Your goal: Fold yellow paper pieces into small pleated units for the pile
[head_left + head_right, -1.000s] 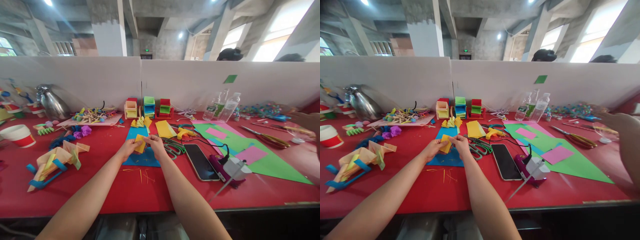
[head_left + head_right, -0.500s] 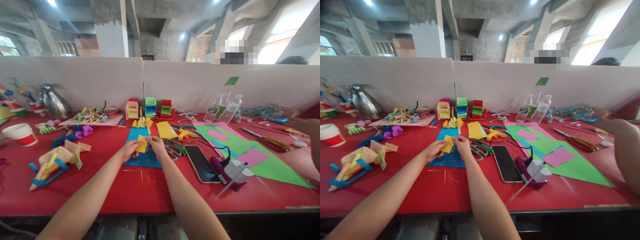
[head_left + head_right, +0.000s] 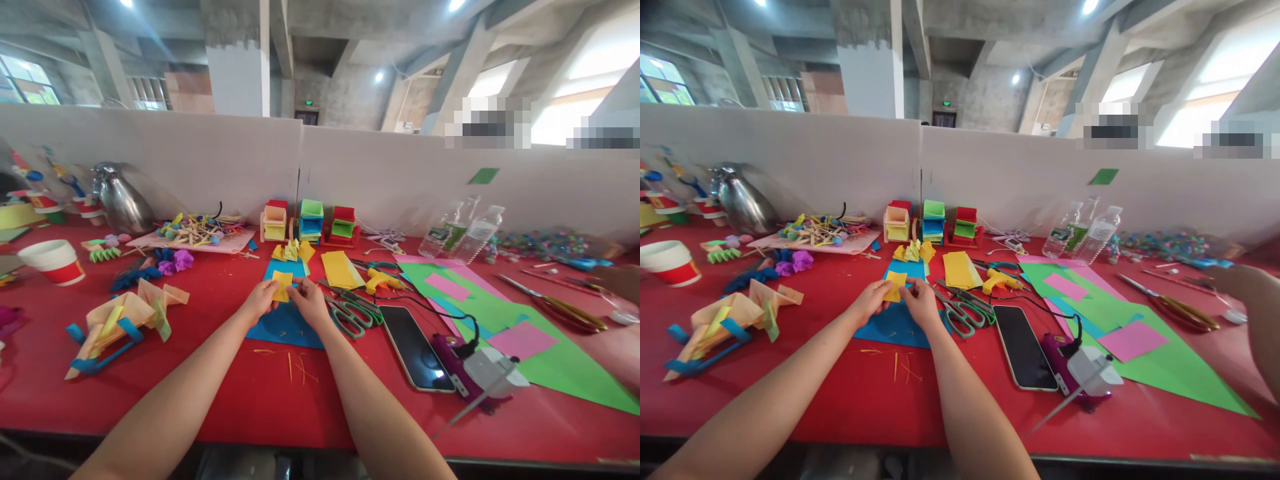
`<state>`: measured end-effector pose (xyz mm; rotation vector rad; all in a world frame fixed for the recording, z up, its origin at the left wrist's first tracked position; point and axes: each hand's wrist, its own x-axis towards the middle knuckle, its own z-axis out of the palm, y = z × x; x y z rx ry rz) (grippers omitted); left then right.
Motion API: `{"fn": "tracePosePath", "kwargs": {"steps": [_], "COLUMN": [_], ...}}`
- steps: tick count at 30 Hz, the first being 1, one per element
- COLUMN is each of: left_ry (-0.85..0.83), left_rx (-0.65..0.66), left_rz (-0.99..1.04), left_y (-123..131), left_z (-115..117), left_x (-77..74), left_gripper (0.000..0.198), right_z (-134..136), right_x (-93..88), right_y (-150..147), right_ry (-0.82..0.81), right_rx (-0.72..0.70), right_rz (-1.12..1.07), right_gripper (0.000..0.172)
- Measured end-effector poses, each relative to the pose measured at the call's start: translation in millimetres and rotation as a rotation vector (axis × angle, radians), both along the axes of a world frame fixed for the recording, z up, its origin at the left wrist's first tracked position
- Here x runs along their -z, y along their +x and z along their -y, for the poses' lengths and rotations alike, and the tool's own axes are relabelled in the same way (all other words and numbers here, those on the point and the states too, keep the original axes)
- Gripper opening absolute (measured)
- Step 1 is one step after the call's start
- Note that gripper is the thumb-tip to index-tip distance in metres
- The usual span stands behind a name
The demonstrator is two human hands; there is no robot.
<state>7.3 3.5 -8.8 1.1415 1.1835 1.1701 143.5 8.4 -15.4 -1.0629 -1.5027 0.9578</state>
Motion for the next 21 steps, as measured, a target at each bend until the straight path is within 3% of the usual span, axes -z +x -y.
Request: {"fn": "tracePosePath", "kwargs": {"steps": [12, 21], "left_ry": [0.069, 0.043], "left_rx": [-0.025, 0.048], "left_rz": [-0.033, -0.014], "left_y": [6.0, 8.2], "left_z": [2.3, 4.6], "left_x": [-5.4, -7.2], "left_gripper": [0.027, 0.022], "right_z": [-0.4, 2.5], "right_x": [-3.8, -5.8], "right_y": [-3.1, 1.5], "right_ry": [0.056, -0.070], "right_rx": [0.027, -0.087], "right_rz": [-0.013, -0.130], "right_gripper": [0.027, 0.036]}}
